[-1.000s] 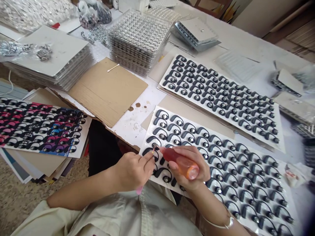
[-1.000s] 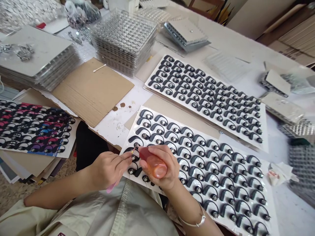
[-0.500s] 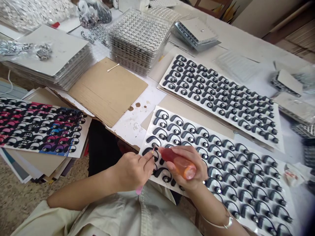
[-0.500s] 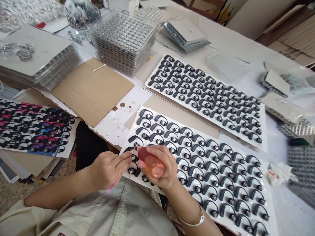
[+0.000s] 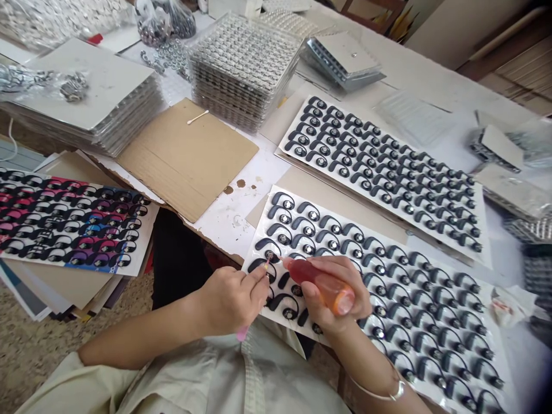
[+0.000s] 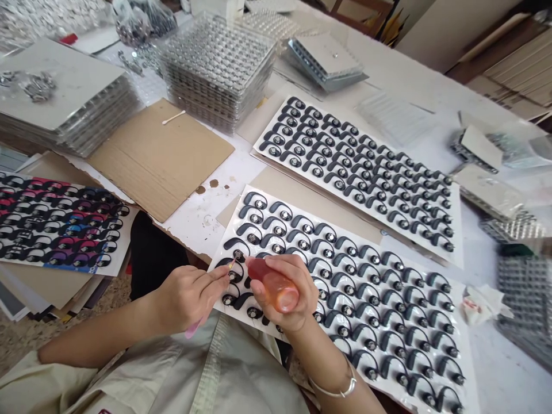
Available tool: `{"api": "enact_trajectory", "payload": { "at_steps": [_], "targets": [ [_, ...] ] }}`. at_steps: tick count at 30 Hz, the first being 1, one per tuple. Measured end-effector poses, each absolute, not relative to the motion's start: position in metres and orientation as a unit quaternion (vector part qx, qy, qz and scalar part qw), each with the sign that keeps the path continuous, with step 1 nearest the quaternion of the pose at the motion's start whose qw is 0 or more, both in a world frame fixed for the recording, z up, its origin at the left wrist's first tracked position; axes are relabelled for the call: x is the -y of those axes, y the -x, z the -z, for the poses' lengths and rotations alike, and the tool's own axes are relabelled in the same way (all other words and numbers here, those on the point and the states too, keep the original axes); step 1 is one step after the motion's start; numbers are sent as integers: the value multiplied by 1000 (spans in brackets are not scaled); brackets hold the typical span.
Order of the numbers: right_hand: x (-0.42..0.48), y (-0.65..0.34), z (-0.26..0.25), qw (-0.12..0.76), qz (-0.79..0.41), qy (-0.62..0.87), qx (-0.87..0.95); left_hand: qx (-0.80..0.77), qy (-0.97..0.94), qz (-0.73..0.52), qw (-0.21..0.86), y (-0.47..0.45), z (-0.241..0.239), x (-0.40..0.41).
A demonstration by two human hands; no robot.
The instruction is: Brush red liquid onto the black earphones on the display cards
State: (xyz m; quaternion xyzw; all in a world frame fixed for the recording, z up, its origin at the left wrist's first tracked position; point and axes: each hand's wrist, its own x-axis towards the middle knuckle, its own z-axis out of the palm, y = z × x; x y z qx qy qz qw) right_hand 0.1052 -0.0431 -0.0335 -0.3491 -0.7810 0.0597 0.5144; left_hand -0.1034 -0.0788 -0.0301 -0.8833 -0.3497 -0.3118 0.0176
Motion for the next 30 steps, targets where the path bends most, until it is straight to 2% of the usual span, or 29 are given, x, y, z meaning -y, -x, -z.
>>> {"api": "enact_trajectory", "payload": {
  "at_steps": [30],
  "targets": [
    [45,-100,29,468,-24,356,808,349,881,318,5,103,28,78]
  ]
}}
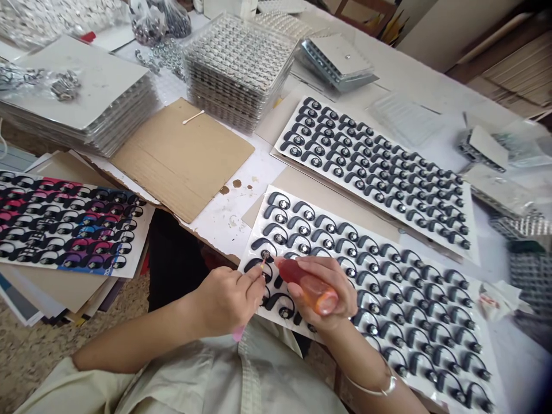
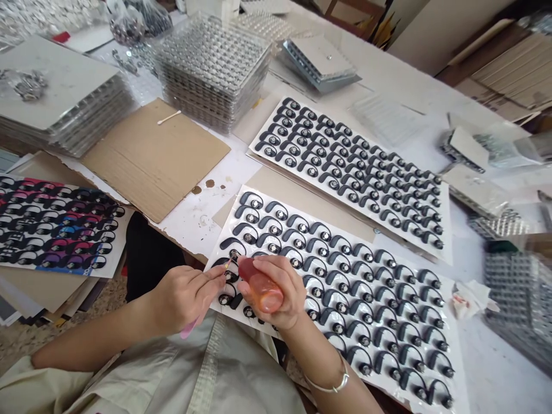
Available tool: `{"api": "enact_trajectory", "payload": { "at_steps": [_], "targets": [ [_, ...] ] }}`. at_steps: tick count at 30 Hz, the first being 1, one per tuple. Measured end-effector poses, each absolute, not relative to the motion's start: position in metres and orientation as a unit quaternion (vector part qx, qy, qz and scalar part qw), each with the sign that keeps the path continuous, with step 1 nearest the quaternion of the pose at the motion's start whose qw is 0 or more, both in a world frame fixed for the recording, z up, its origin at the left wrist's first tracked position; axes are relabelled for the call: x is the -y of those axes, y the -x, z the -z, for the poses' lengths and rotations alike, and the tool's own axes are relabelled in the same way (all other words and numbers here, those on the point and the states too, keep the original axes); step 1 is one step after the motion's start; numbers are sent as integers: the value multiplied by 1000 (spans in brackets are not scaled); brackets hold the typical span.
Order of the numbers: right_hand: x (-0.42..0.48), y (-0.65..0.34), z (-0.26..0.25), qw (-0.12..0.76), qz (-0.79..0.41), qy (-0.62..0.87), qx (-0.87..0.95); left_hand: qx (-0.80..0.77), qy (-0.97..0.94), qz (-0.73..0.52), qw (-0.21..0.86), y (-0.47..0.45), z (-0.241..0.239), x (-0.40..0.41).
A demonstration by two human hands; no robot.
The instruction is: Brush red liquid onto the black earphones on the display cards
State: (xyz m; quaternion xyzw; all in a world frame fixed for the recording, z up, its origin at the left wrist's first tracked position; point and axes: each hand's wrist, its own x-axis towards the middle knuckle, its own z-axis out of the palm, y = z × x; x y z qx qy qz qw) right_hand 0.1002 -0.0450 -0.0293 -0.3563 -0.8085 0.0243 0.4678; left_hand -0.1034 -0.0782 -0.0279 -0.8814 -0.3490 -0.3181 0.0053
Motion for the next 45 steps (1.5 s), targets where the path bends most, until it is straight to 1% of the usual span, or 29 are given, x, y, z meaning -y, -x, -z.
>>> {"api": "enact_trajectory", "payload": {
  "at_steps": [12,18,36,45],
  "targets": [
    [49,-103,27,468,-16,380,798,341,887,311,-26,108,32,78],
    [49,-104,28,474,-29,367,800,344,875,337,-42,108,32,76],
    [47,-100,26,484,-4,351,802,350,860,366,-57,109,38,74],
    [49,-101,24,478,-12,360,801,338,846,400,-105,113,39,69]
  ]
}}
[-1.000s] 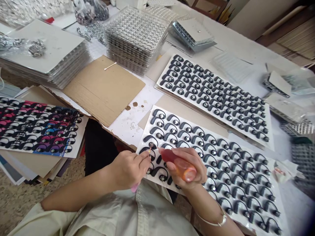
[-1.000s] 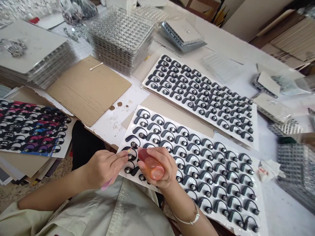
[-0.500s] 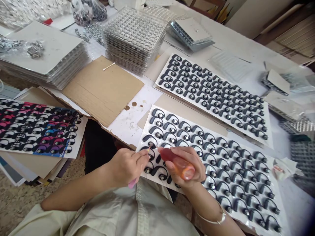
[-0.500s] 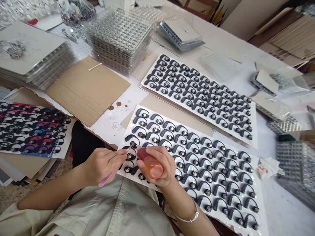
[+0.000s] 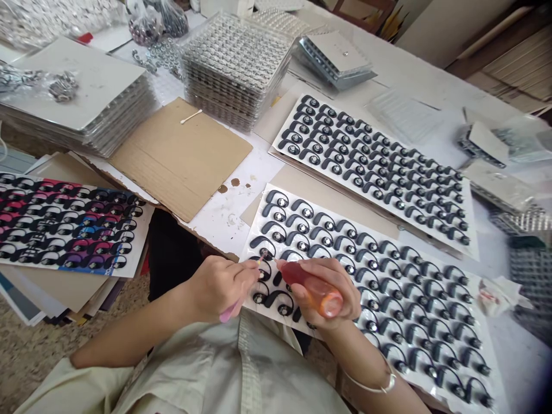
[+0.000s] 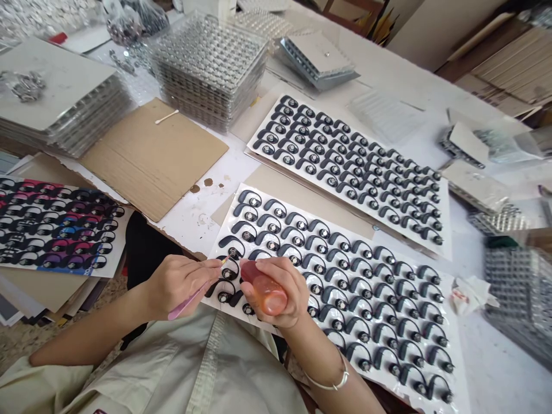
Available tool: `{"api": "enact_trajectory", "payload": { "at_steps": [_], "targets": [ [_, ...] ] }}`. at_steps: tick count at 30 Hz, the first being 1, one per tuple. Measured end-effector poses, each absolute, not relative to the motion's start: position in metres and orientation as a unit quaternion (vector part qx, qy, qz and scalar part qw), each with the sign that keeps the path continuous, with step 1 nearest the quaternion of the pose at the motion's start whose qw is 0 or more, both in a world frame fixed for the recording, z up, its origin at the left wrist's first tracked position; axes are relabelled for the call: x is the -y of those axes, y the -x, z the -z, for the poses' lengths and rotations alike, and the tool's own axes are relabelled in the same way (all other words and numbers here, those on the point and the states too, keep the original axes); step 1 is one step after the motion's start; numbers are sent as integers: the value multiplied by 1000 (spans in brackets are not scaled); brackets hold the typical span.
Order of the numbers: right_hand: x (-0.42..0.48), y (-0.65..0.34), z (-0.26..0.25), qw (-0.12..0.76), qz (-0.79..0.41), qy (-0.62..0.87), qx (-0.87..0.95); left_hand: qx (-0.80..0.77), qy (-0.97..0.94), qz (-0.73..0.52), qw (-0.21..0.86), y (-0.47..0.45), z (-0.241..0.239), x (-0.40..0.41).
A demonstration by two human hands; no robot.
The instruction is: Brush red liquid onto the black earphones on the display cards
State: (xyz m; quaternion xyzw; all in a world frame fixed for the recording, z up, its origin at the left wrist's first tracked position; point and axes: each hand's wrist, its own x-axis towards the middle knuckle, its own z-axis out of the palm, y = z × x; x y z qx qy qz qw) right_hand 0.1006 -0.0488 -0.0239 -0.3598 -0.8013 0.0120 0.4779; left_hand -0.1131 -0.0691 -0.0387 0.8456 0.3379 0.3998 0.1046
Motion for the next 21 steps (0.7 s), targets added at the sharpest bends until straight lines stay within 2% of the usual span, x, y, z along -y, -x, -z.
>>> {"api": "enact_trajectory", "payload": {
  "at_steps": [21],
  "targets": [
    [48,-103,32,498,-40,350,792,-332,-828,-417,172,121,40,62]
  ]
}}
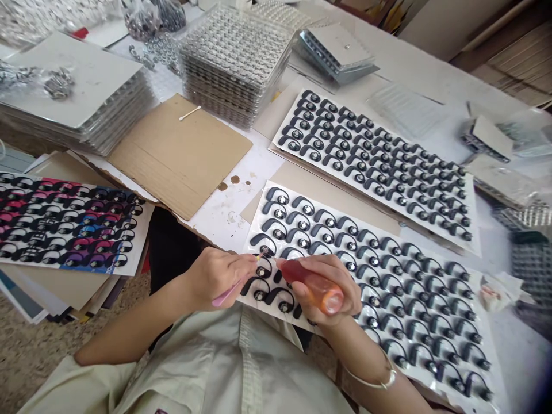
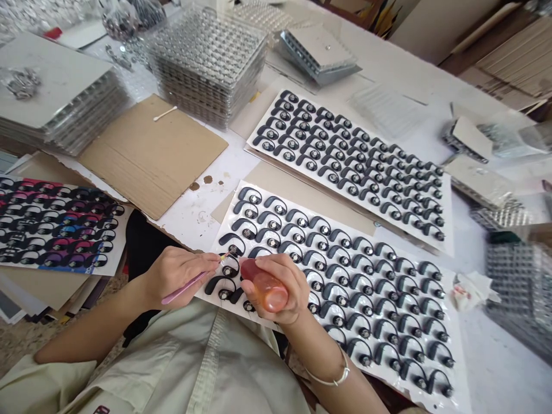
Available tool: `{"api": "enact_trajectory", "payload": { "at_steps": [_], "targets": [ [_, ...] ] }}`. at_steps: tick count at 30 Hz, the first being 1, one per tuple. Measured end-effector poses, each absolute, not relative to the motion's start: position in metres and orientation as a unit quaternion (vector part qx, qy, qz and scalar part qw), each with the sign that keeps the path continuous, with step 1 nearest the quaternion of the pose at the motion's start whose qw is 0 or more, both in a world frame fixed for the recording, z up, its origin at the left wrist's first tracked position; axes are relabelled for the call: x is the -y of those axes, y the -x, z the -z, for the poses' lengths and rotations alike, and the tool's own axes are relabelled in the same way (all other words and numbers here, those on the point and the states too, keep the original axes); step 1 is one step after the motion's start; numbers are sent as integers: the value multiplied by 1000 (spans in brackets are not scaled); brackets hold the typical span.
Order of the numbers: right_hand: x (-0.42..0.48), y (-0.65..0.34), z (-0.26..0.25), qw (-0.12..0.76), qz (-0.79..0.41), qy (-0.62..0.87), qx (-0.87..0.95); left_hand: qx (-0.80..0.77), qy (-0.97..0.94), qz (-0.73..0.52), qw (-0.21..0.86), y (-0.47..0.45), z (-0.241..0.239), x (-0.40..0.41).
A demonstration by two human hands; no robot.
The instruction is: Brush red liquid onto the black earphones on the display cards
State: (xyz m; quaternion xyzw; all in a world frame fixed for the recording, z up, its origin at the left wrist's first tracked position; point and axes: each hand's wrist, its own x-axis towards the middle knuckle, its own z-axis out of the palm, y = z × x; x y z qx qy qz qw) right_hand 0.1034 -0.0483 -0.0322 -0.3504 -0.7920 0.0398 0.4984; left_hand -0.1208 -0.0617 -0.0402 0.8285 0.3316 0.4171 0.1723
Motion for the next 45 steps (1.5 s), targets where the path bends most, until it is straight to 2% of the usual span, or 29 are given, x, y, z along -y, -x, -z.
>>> {"api": "enact_trajectory", "payload": {
  "at_steps": [9,18,33,45],
  "targets": [
    [47,-101,28,496,-54,350,793,-328,-813,-424,226,126,43,55],
    [47,-102,28,491,-62,347,796,-341,-766,-415,353,133,50,48],
    [47,-99,33,490,-56,341,800,-363,-746,-393,398,135,48,43],
    [48,-96,31,476,-5,309,823,-406,-688,-342,495,134,35,30]
  ]
}}
